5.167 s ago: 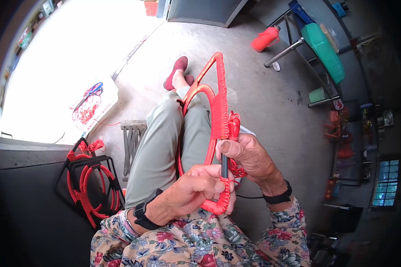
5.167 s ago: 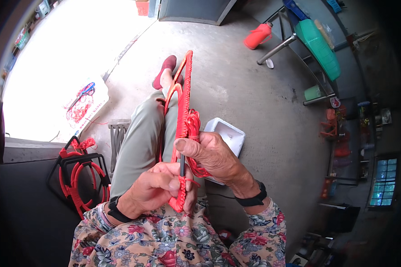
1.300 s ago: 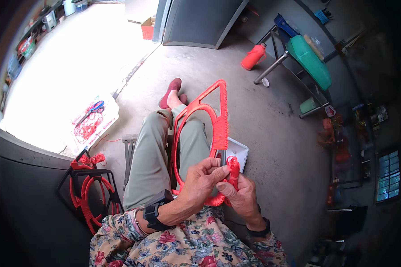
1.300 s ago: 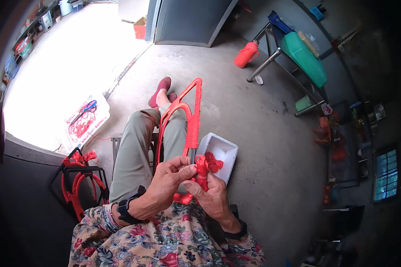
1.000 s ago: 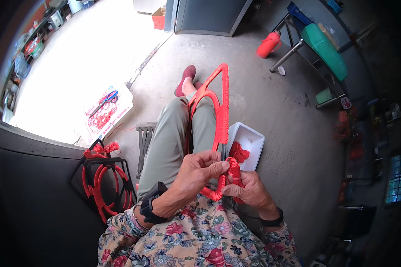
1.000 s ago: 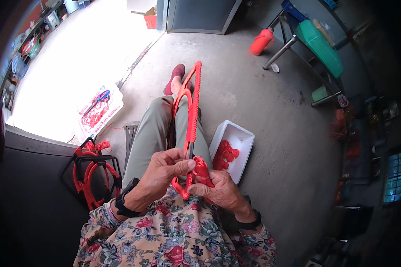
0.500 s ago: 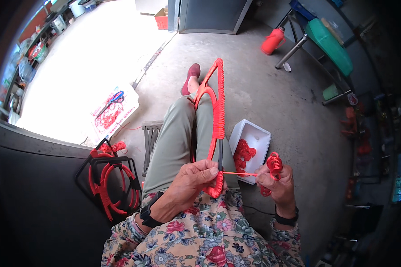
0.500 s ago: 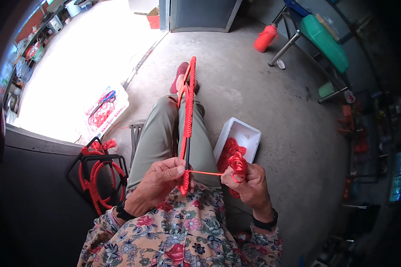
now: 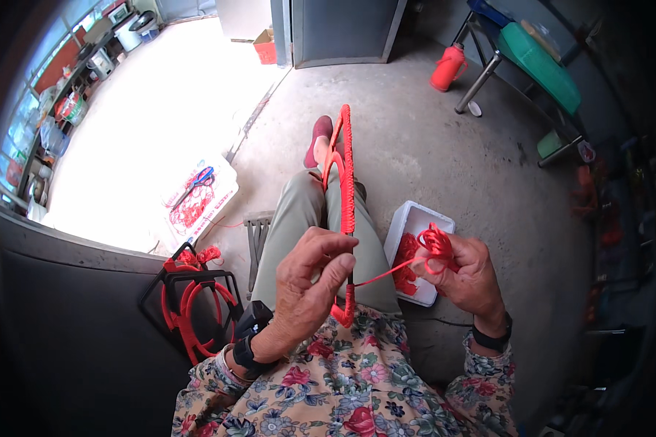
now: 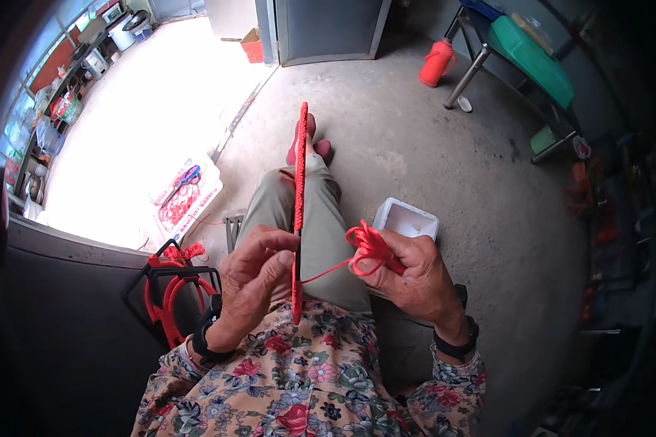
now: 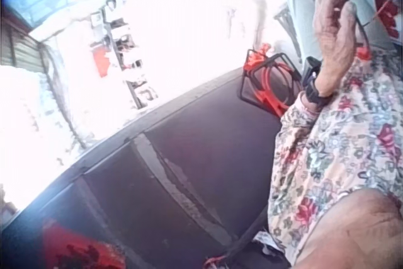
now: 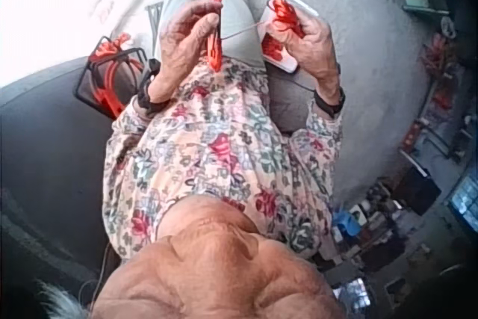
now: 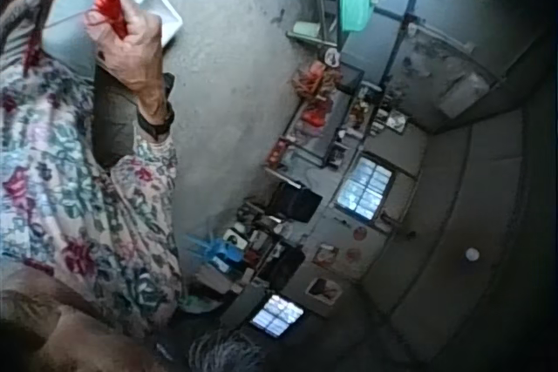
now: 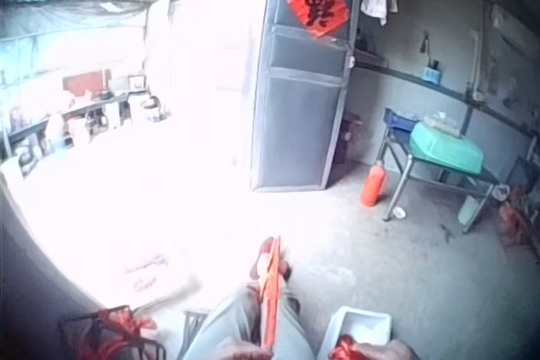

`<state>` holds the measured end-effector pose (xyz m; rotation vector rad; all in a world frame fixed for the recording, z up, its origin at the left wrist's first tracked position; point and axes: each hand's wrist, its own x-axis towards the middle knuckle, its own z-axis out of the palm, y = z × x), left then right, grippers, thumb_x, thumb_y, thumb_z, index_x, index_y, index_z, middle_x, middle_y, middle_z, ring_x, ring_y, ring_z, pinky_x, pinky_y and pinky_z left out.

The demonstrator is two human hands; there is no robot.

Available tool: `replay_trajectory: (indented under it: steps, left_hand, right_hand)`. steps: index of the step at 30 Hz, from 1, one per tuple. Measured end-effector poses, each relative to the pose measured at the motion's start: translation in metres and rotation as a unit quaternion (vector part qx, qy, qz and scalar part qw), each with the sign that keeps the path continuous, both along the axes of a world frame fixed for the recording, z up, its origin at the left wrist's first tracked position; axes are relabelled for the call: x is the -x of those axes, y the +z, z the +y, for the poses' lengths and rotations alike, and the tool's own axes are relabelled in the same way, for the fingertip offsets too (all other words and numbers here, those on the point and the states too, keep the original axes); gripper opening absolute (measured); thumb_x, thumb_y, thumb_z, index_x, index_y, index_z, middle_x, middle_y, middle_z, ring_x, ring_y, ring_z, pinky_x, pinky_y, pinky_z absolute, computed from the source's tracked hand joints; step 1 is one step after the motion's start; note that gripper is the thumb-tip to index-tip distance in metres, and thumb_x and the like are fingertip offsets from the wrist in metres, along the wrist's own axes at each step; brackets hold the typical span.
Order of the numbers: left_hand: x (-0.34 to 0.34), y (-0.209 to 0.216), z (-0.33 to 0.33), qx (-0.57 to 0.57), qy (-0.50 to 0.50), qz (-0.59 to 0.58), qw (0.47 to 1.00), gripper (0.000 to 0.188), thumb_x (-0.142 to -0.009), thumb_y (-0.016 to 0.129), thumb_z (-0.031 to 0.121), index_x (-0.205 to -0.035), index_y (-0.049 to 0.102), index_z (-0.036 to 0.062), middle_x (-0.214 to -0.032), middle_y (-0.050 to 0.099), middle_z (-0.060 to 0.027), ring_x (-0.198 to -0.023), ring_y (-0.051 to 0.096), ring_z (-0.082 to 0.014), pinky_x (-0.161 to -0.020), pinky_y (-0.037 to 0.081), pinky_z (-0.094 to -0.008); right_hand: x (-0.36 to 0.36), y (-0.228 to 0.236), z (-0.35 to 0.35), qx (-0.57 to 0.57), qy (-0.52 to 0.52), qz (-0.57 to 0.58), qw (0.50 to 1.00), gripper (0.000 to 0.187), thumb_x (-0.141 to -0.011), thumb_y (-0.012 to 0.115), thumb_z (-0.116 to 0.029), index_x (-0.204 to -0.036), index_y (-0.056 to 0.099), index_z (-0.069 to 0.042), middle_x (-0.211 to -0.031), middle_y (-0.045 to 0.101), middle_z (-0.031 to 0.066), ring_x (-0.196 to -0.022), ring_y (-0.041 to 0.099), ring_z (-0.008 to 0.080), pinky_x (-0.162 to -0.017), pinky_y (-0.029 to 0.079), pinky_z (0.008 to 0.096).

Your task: The person is wrapping a red string around a red plastic frame.

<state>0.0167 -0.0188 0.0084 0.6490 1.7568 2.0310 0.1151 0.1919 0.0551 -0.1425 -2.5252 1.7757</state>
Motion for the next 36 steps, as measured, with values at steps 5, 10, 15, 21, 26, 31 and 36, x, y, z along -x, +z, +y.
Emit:
replay_trajectory:
  steps: [5,10,15,21,26,31,36]
  left_hand:
    - [0.011,-0.016,-0.016,-0.027,0.012,-0.162,0.986,0.020,-0.091,0.061,0.012,-0.104,0.061,-0.0031,-0.083,0.059,-0.0021,-0.074,0.055,-0.0076,-0.068,0.045,-0.0208]
    - [0.022,-0.013,-0.014,-0.008,0.038,-0.005,0.999,0.021,-0.090,0.062,0.010,-0.107,0.061,-0.0031,-0.097,0.061,-0.0065,-0.082,0.058,-0.0116,-0.074,0.046,-0.0239]
    - [0.022,0.008,-0.002,0.035,0.004,0.083,0.996,0.027,-0.087,0.066,0.015,-0.107,0.062,-0.0032,-0.097,0.064,-0.0080,-0.084,0.061,-0.0157,-0.079,0.047,-0.0270]
    - [0.025,-0.008,-0.009,-0.095,0.061,-0.111,0.987,0.021,-0.090,0.062,0.012,-0.102,0.061,-0.0052,-0.081,0.065,-0.0085,-0.072,0.062,-0.0150,-0.068,0.049,-0.0271]
    - [0.010,-0.026,-0.023,-0.096,0.161,-0.122,0.975,0.018,-0.090,0.061,0.012,-0.098,0.060,-0.0048,-0.079,0.065,-0.0130,-0.068,0.062,-0.0186,-0.062,0.048,-0.0295]
    - [-0.017,-0.046,-0.015,-0.065,0.137,-0.170,0.974,0.014,-0.088,0.062,0.001,-0.101,0.061,-0.0050,-0.086,0.066,-0.0055,-0.073,0.060,-0.0079,-0.064,0.048,-0.0202]
    - [-0.017,-0.033,-0.014,-0.056,0.064,-0.216,0.973,0.012,-0.089,0.061,0.002,-0.100,0.062,-0.0033,-0.088,0.066,-0.0046,-0.076,0.060,-0.0067,-0.066,0.049,-0.0199]
  right_hand:
    - [0.003,-0.013,0.023,-0.149,-0.145,-0.055,0.977,0.034,-0.087,0.065,-0.025,-0.103,0.050,0.001,-0.082,0.064,0.0166,-0.069,0.063,0.0244,-0.065,0.048,0.0353]
    - [0.036,0.008,-0.005,-0.264,-0.010,0.089,0.960,0.021,-0.085,0.063,-0.016,-0.098,0.055,-0.002,-0.077,0.058,0.0129,-0.069,0.059,0.0294,-0.063,0.046,0.0379]
    - [0.064,0.013,-0.028,-0.283,0.116,0.213,0.928,0.022,-0.077,0.071,-0.013,-0.094,0.059,-0.004,-0.083,0.059,0.0095,-0.078,0.059,0.0255,-0.062,0.047,0.0374]
    - [0.071,-0.012,-0.037,-0.266,-0.028,0.310,0.912,0.022,-0.074,0.073,-0.011,-0.091,0.060,-0.005,-0.080,0.058,0.0047,-0.075,0.057,0.0225,-0.066,0.044,0.0379]
    - [0.036,-0.043,-0.030,-0.171,0.040,0.243,0.954,0.021,-0.071,0.074,-0.007,-0.089,0.064,-0.006,-0.075,0.059,0.0033,-0.072,0.057,0.0203,-0.064,0.039,0.0335]
    - [0.029,-0.074,-0.041,-0.096,0.056,0.203,0.973,0.019,-0.069,0.071,0.001,-0.088,0.066,-0.003,-0.078,0.061,0.0073,-0.073,0.059,0.0229,-0.066,0.044,0.0343]
    - [0.024,-0.089,-0.049,0.044,0.044,0.159,0.985,0.024,-0.069,0.072,0.001,-0.092,0.065,-0.001,-0.080,0.059,0.0087,-0.074,0.058,0.0265,-0.067,0.047,0.0356]
